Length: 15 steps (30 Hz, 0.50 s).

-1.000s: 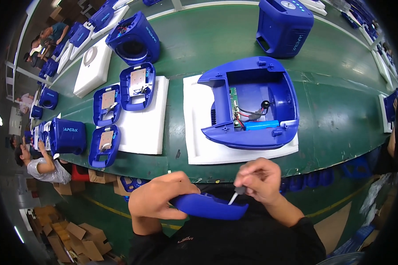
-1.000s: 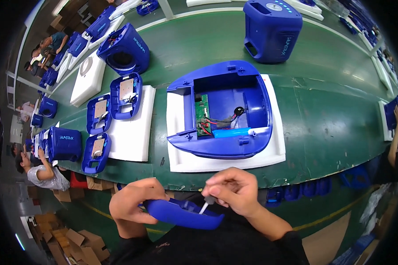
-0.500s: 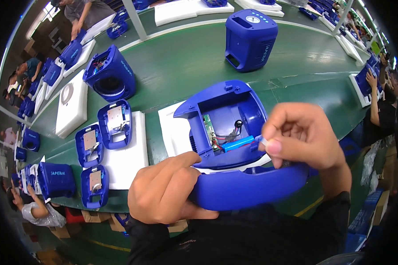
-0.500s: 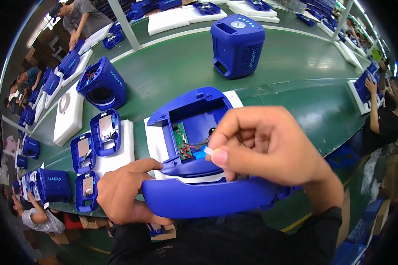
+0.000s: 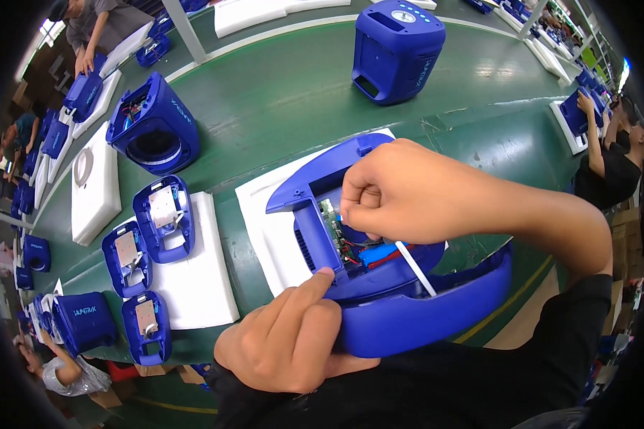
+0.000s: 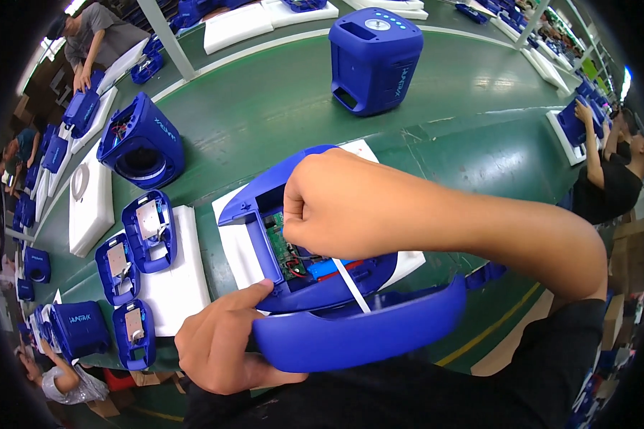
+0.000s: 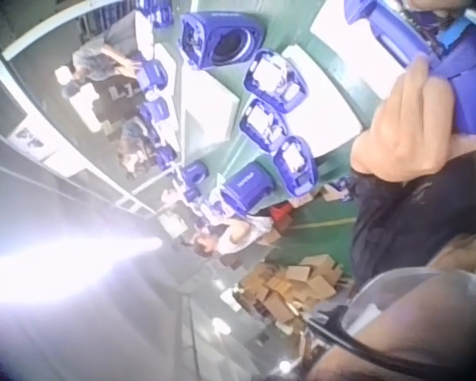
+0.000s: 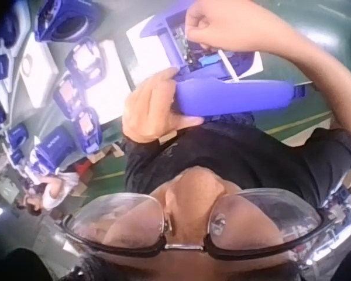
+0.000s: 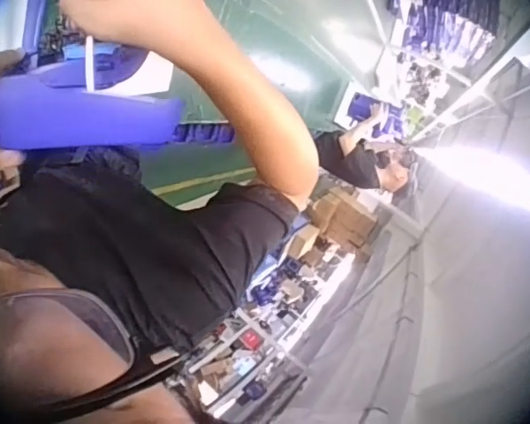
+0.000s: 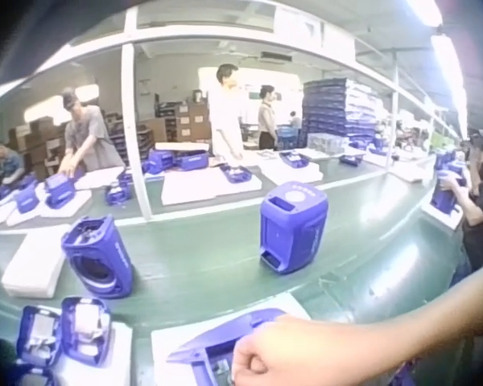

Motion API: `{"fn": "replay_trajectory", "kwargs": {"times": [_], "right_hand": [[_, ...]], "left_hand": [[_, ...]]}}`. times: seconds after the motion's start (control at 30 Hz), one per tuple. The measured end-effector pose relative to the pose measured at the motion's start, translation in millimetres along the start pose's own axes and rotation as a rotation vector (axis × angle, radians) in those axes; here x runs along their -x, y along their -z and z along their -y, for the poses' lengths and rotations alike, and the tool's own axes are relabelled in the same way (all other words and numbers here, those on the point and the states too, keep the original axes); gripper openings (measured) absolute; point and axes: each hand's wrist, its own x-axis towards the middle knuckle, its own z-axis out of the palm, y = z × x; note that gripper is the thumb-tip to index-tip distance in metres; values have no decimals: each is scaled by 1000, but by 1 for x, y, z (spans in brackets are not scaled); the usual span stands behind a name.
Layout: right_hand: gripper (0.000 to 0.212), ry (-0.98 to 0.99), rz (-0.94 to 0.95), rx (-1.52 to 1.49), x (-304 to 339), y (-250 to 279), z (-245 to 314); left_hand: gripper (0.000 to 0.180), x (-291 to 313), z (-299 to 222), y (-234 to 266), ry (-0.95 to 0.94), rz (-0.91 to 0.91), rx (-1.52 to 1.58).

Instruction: The person assembles blue electronic devices by hand, connecting internal wiring and rechargeable batteries, then snapping together the plastic casing.

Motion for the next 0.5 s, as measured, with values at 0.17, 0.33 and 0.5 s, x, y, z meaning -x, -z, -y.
{"fn": "replay_trajectory", "kwargs": {"times": [0.17,0.33,0.5], "right_hand": [[23,5,62,113,-18,-9,-4],[20,-24,133,163,-27,-12,-10],[22,-33,125,102,-32,-13,-15]], "left_hand": [[65,-1,0,-12,109,-102,18],[71,9,1,-5,123,-42,18],[54,10,16,12,174,122,139]]}}
